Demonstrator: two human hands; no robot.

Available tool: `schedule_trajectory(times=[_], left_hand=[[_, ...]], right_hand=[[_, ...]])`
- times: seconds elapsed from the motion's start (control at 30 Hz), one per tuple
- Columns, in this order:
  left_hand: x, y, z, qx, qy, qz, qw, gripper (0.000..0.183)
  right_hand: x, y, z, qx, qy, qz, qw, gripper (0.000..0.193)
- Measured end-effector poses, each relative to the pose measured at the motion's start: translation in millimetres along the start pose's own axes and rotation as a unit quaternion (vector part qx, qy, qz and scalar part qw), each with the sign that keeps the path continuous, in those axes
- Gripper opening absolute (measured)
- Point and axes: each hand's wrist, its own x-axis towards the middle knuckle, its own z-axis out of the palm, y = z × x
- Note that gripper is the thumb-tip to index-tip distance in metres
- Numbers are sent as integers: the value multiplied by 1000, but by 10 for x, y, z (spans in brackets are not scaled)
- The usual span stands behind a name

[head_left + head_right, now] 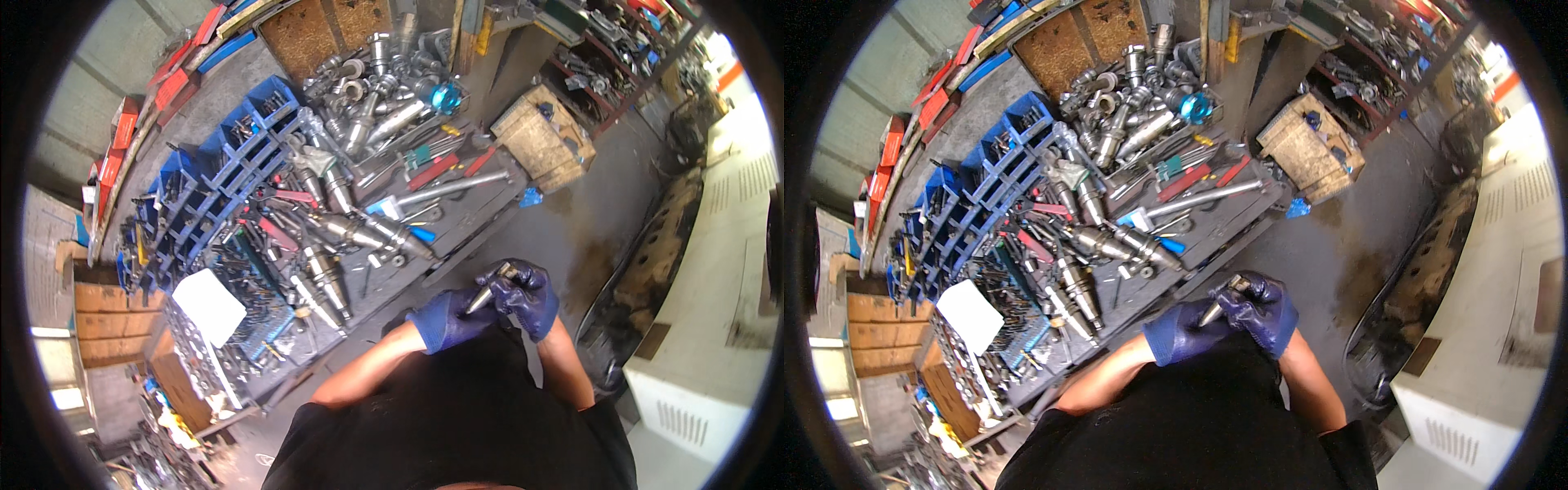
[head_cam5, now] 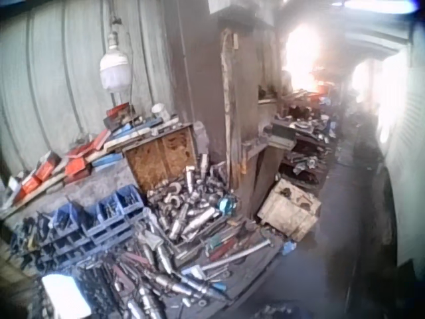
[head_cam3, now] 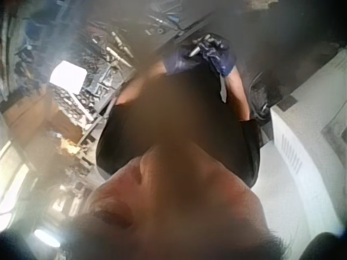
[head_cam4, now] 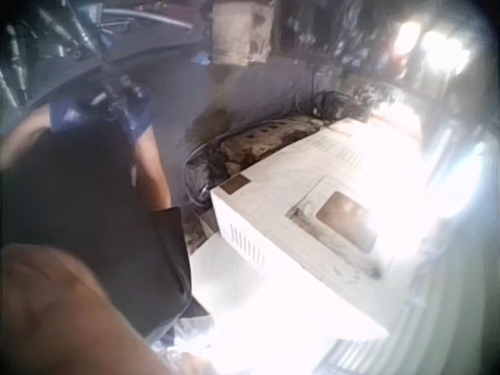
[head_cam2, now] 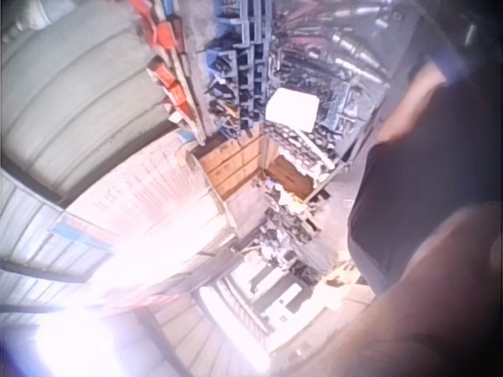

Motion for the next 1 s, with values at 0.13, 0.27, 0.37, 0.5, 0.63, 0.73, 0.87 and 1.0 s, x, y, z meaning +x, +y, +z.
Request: schedule_trajectory(times=[0.13, 0.27, 0.37, 0.5, 0.63, 0.73, 0.87, 1.0], left_hand=[[632, 387, 300, 203, 107, -38, 973, 33], [1139, 694, 525, 168, 151, 13, 974, 24], [1399, 613, 546, 172, 135, 58, 974, 19], [1547, 458, 464, 181, 195, 143, 953, 25], [1459, 541, 388, 246, 217, -7, 945, 31], [1246, 295, 373, 299, 273, -181, 896, 34], [819, -265, 366, 173, 528, -252, 792, 38], [148, -829, 86, 51, 718, -261, 644, 41]], right_hand=[[259, -293, -779, 61, 23, 7, 998, 23], [608, -638, -1343, -5, 27, 12, 1000, 24], [871, -690, -1651, 62, -4, 5, 998, 22], [1040, -725, -1665, 96, -31, 89, 991, 20], [1260, -458, -1894, 134, 19, 139, 981, 32], [1526, -311, -2091, 141, -30, 253, 957, 33], [1658, -202, -1887, -93, -96, 187, 973, 33], [1852, -253, -1452, -177, -154, 230, 945, 29]])
